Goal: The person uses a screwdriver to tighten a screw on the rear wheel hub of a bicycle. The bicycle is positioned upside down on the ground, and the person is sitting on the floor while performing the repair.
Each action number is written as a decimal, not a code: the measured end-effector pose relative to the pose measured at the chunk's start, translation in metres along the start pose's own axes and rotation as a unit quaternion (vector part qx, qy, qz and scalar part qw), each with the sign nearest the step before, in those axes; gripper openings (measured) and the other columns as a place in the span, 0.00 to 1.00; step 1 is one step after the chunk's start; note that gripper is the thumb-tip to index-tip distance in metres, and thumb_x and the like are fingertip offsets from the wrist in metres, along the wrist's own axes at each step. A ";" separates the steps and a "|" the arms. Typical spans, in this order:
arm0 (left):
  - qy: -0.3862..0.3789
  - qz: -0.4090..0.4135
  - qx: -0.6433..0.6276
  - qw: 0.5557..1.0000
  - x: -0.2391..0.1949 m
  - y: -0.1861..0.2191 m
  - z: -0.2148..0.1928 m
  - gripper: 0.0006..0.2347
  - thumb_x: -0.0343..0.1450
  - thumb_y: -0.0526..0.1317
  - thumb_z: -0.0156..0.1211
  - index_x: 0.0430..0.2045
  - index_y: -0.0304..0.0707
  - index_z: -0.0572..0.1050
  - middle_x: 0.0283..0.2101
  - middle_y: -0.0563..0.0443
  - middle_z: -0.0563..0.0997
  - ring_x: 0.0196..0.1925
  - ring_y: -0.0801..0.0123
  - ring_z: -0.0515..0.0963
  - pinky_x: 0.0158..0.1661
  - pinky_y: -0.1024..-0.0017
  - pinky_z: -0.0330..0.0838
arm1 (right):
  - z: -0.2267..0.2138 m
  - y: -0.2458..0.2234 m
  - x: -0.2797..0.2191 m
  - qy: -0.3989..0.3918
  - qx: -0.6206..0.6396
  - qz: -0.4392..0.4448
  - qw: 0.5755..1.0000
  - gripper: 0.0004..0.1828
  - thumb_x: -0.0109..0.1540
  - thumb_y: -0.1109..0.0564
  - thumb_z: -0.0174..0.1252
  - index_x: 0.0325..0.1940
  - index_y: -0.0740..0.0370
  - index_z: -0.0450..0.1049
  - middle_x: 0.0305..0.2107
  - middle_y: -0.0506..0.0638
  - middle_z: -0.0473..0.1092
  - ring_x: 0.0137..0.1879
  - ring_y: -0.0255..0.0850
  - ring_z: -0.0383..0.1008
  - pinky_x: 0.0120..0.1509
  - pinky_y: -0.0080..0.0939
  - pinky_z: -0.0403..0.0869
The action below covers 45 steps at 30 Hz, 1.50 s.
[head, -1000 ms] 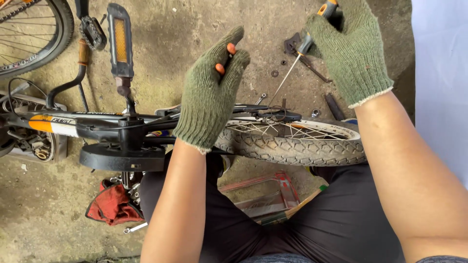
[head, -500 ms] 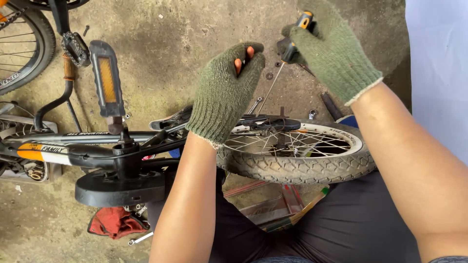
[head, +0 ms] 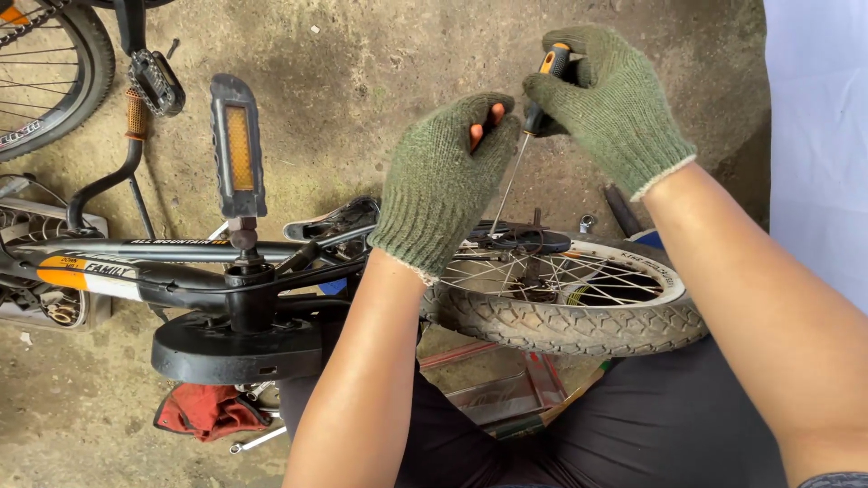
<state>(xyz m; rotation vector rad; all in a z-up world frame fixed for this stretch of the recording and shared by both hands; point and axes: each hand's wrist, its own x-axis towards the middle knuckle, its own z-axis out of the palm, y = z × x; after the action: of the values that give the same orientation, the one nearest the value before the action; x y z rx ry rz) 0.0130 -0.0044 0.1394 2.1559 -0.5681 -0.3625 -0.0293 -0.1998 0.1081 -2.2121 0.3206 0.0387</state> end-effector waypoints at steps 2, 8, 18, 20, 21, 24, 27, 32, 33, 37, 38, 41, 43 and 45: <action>0.018 0.013 -0.014 1.000 0.000 0.006 -0.001 0.10 0.71 0.44 0.58 0.36 0.39 0.82 0.28 0.53 0.84 0.23 0.72 0.77 0.24 0.73 0.70 | 0.002 -0.005 0.006 -0.010 -0.014 -0.012 1.000 0.26 0.65 0.60 0.64 0.65 0.70 0.67 0.47 0.68 0.74 0.45 0.49 0.81 0.46 0.42 0.82; 0.036 0.012 -0.040 0.998 0.004 0.001 0.002 0.07 0.69 0.41 0.61 0.32 0.38 0.82 0.24 0.54 0.83 0.20 0.74 0.75 0.21 0.74 0.68 | 0.018 -0.001 0.023 -0.045 -0.007 0.016 0.999 0.26 0.65 0.60 0.62 0.66 0.65 0.68 0.47 0.66 0.75 0.42 0.46 0.80 0.42 0.41 0.82; 0.009 0.016 -0.009 1.000 0.009 0.000 0.004 0.08 0.71 0.44 0.58 0.36 0.44 0.83 0.26 0.54 0.85 0.18 0.74 0.77 0.19 0.75 0.69 | 0.034 0.018 0.031 -0.059 -0.061 0.000 0.996 0.28 0.60 0.62 0.64 0.65 0.62 0.70 0.51 0.59 0.74 0.49 0.46 0.78 0.52 0.41 0.79; 0.016 0.017 -0.024 0.999 0.008 0.003 0.001 0.08 0.71 0.43 0.59 0.36 0.42 0.83 0.27 0.53 0.86 0.19 0.74 0.77 0.20 0.75 0.69 | 0.037 0.019 0.033 -0.067 -0.031 0.028 0.997 0.28 0.60 0.63 0.64 0.65 0.59 0.70 0.51 0.57 0.74 0.51 0.45 0.78 0.56 0.38 0.78; 0.024 0.018 -0.039 0.999 0.007 0.005 0.000 0.08 0.71 0.42 0.59 0.36 0.40 0.83 0.28 0.53 0.86 0.20 0.74 0.78 0.21 0.74 0.70 | 0.038 0.020 0.034 -0.075 -0.001 0.055 0.996 0.28 0.59 0.64 0.64 0.64 0.56 0.71 0.52 0.56 0.74 0.53 0.43 0.77 0.59 0.36 0.77; 0.021 0.024 -0.034 0.999 0.007 0.002 0.001 0.08 0.71 0.41 0.59 0.37 0.41 0.82 0.29 0.52 0.87 0.21 0.71 0.79 0.23 0.73 0.71 | 0.040 0.022 0.035 -0.060 -0.004 0.023 0.998 0.27 0.59 0.62 0.66 0.63 0.59 0.72 0.52 0.58 0.74 0.53 0.45 0.78 0.59 0.39 0.77; 0.026 0.029 -0.033 0.999 0.007 0.002 0.002 0.09 0.71 0.41 0.60 0.39 0.42 0.82 0.32 0.52 0.88 0.24 0.72 0.83 0.25 0.75 0.75 | 0.040 0.025 0.038 -0.072 -0.068 -0.010 0.995 0.33 0.55 0.62 0.69 0.65 0.60 0.72 0.54 0.63 0.74 0.53 0.50 0.78 0.57 0.41 0.77; 0.008 0.012 -0.021 1.000 0.008 0.002 0.001 0.09 0.70 0.42 0.60 0.40 0.43 0.82 0.35 0.51 0.88 0.26 0.70 0.85 0.27 0.74 0.77 | 0.040 0.007 0.050 -0.126 -0.029 0.090 0.988 0.32 0.56 0.57 0.67 0.66 0.53 0.71 0.57 0.55 0.73 0.56 0.44 0.78 0.61 0.40 0.77; 0.009 0.005 -0.023 1.000 0.008 0.003 -0.001 0.09 0.70 0.42 0.60 0.39 0.43 0.83 0.35 0.52 0.88 0.26 0.70 0.85 0.28 0.73 0.78 | 0.040 0.004 0.053 -0.138 0.015 0.127 0.982 0.29 0.60 0.52 0.65 0.66 0.54 0.70 0.56 0.55 0.74 0.53 0.42 0.80 0.56 0.37 0.80; 0.009 0.019 -0.005 1.000 0.009 -0.002 0.003 0.08 0.71 0.42 0.58 0.36 0.42 0.83 0.26 0.53 0.85 0.19 0.73 0.77 0.21 0.73 0.70 | 0.043 0.010 0.056 -0.150 0.037 0.120 0.981 0.28 0.60 0.52 0.64 0.65 0.55 0.71 0.55 0.55 0.75 0.50 0.40 0.80 0.52 0.34 0.81; 0.025 0.015 -0.013 0.999 0.008 -0.004 0.004 0.07 0.70 0.41 0.60 0.37 0.42 0.83 0.28 0.54 0.86 0.21 0.73 0.78 0.22 0.74 0.72 | 0.045 0.014 0.056 -0.143 0.033 0.116 0.982 0.28 0.60 0.55 0.64 0.65 0.55 0.71 0.56 0.54 0.74 0.53 0.41 0.79 0.57 0.35 0.79; 0.040 0.018 -0.020 0.999 0.007 -0.004 0.005 0.08 0.69 0.40 0.62 0.38 0.41 0.83 0.30 0.53 0.87 0.23 0.74 0.81 0.24 0.75 0.74 | 0.044 0.017 0.056 -0.145 0.015 0.093 0.985 0.28 0.61 0.57 0.64 0.66 0.57 0.70 0.56 0.56 0.74 0.55 0.43 0.78 0.59 0.38 0.78; 0.038 0.023 -0.019 0.999 0.007 -0.002 0.003 0.09 0.69 0.40 0.62 0.39 0.40 0.83 0.31 0.52 0.87 0.23 0.74 0.82 0.24 0.75 0.74 | 0.041 0.012 0.056 -0.156 0.002 0.074 0.985 0.28 0.61 0.56 0.64 0.66 0.59 0.70 0.55 0.58 0.74 0.54 0.45 0.79 0.57 0.39 0.79; 0.024 0.015 -0.028 0.999 0.007 0.002 -0.001 0.07 0.71 0.41 0.59 0.34 0.41 0.82 0.27 0.51 0.85 0.20 0.71 0.78 0.22 0.72 0.70 | 0.039 0.002 0.059 -0.181 -0.017 0.134 0.974 0.26 0.66 0.50 0.55 0.68 0.55 0.68 0.59 0.58 0.71 0.51 0.43 0.79 0.53 0.35 0.80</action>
<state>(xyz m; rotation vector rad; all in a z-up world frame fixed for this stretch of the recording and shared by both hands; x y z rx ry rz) 0.0188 -0.0090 0.1412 2.0954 -0.5563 -0.3058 0.0303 -0.1834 0.0747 -2.1284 0.4117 0.5906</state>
